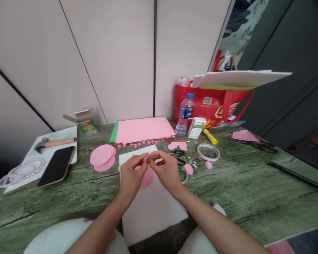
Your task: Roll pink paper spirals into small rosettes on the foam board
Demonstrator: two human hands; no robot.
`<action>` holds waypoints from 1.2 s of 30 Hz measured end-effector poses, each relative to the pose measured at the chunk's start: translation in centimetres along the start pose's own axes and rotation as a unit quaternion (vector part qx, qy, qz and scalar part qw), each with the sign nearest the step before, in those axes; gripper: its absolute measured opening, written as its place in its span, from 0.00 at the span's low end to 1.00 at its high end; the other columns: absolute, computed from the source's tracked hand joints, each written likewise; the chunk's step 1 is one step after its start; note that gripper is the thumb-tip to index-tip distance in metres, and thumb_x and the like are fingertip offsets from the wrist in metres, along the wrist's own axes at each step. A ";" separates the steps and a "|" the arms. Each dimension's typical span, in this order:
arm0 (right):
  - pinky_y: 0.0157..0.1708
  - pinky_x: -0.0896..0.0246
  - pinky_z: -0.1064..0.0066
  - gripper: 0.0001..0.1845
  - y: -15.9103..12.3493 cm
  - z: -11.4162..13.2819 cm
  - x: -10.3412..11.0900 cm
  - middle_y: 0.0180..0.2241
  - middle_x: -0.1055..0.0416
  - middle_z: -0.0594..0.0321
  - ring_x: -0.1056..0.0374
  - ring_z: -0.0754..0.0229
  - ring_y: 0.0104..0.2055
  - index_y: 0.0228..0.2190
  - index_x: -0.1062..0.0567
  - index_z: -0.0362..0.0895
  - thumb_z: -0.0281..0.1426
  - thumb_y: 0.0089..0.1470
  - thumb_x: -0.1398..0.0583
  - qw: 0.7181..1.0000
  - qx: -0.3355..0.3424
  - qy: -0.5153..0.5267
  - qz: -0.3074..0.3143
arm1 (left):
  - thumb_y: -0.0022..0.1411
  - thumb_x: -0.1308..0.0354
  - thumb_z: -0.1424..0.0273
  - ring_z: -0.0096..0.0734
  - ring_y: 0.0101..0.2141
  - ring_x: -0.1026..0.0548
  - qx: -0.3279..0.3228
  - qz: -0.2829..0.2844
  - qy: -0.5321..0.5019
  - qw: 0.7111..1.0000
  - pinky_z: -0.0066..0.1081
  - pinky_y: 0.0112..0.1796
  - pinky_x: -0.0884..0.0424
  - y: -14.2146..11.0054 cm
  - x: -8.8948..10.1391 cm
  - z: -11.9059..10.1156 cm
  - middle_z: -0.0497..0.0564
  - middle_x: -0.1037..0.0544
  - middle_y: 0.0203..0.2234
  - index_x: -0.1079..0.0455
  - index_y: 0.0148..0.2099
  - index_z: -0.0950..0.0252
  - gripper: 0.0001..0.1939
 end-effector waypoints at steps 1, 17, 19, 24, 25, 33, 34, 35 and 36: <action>0.26 0.38 0.74 0.06 0.3 -0.2 0.1 0.26 0.27 0.64 0.31 0.63 0.29 0.28 0.27 0.43 0.26 0.44 0.43 1.000 0.003 -0.002 0.017 | 0.50 0.43 0.71 0.30 0.31 0.27 0.004 -0.001 -0.002 1.000 0.30 0.33 0.30 0.0 0.0 0.0 0.50 0.24 0.29 0.25 0.37 0.63 0.10; 0.39 0.45 0.68 0.25 3.0 -7.5 4.9 0.43 0.32 0.54 0.40 0.52 0.46 0.45 0.32 0.44 0.18 0.44 0.47 0.790 -0.084 -0.566 0.221 | 0.47 0.40 0.67 0.28 0.23 0.27 0.127 -0.010 -0.036 0.991 0.28 0.26 0.28 0.7 0.7 2.7 0.50 0.23 0.23 0.26 0.38 0.68 0.15; 0.38 0.45 0.67 0.22 3.1 -8.2 4.9 0.42 0.32 0.53 0.39 0.52 0.45 0.43 0.30 0.45 0.18 0.46 0.49 0.783 -0.093 -0.571 0.227 | 0.46 0.39 0.68 0.28 0.23 0.27 0.130 -0.007 -0.042 0.991 0.28 0.25 0.28 0.7 0.6 2.7 0.50 0.23 0.23 0.25 0.37 0.68 0.14; 0.39 0.46 0.68 0.21 3.2 -8.8 5.1 0.41 0.31 0.53 0.37 0.54 0.45 0.43 0.30 0.46 0.21 0.47 0.47 0.780 -0.089 -0.569 0.244 | 0.46 0.39 0.68 0.28 0.23 0.26 0.137 -0.008 -0.054 0.989 0.27 0.23 0.29 0.7 0.6 3.0 0.50 0.23 0.22 0.25 0.37 0.68 0.14; 0.39 0.46 0.68 0.21 3.2 -8.8 5.1 0.41 0.31 0.54 0.37 0.54 0.45 0.43 0.30 0.46 0.21 0.46 0.46 0.781 -0.088 -0.568 0.246 | 0.46 0.39 0.68 0.28 0.22 0.26 0.138 -0.010 -0.060 0.989 0.27 0.23 0.29 0.7 0.6 3.0 0.50 0.23 0.22 0.25 0.36 0.68 0.14; 0.37 0.44 0.69 0.20 3.7 -8.1 6.6 0.40 0.28 0.57 0.33 0.54 0.43 0.45 0.31 0.48 0.23 0.49 0.46 0.802 -0.092 -0.556 0.198 | 0.46 0.39 0.68 0.28 0.22 0.26 0.162 -0.004 -0.072 0.984 0.26 0.21 0.30 0.7 0.7 3.2 0.49 0.24 0.20 0.26 0.37 0.69 0.14; 0.37 0.44 0.70 0.21 3.8 -7.9 6.8 0.40 0.28 0.57 0.33 0.55 0.43 0.46 0.33 0.48 0.23 0.49 0.46 0.809 -0.088 -0.548 0.192 | 0.46 0.39 0.68 0.27 0.21 0.27 0.162 -0.004 -0.068 0.984 0.26 0.22 0.30 0.7 0.7 3.1 0.49 0.24 0.20 0.26 0.37 0.69 0.14; 0.37 0.44 0.71 0.23 3.9 -7.8 7.0 0.40 0.27 0.57 0.33 0.55 0.43 0.48 0.34 0.48 0.23 0.49 0.46 0.816 -0.085 -0.539 0.189 | 0.46 0.40 0.69 0.27 0.21 0.27 0.161 -0.002 -0.064 0.985 0.26 0.22 0.29 0.7 0.7 3.0 0.49 0.24 0.20 0.26 0.37 0.69 0.14; 0.38 0.44 0.71 0.24 3.9 -7.7 7.2 0.40 0.27 0.57 0.33 0.56 0.43 0.49 0.35 0.48 0.23 0.49 0.45 0.822 -0.083 -0.530 0.190 | 0.47 0.40 0.69 0.26 0.20 0.28 0.162 -0.001 -0.060 0.985 0.26 0.22 0.30 0.7 0.7 3.0 0.49 0.24 0.19 0.26 0.37 0.69 0.14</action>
Point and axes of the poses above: each hand's wrist, its own y-axis towards the middle knuckle, its own x-axis out of the back of the hand, z = x × y, the point moved 9 cm from there along y, towards the middle knuckle
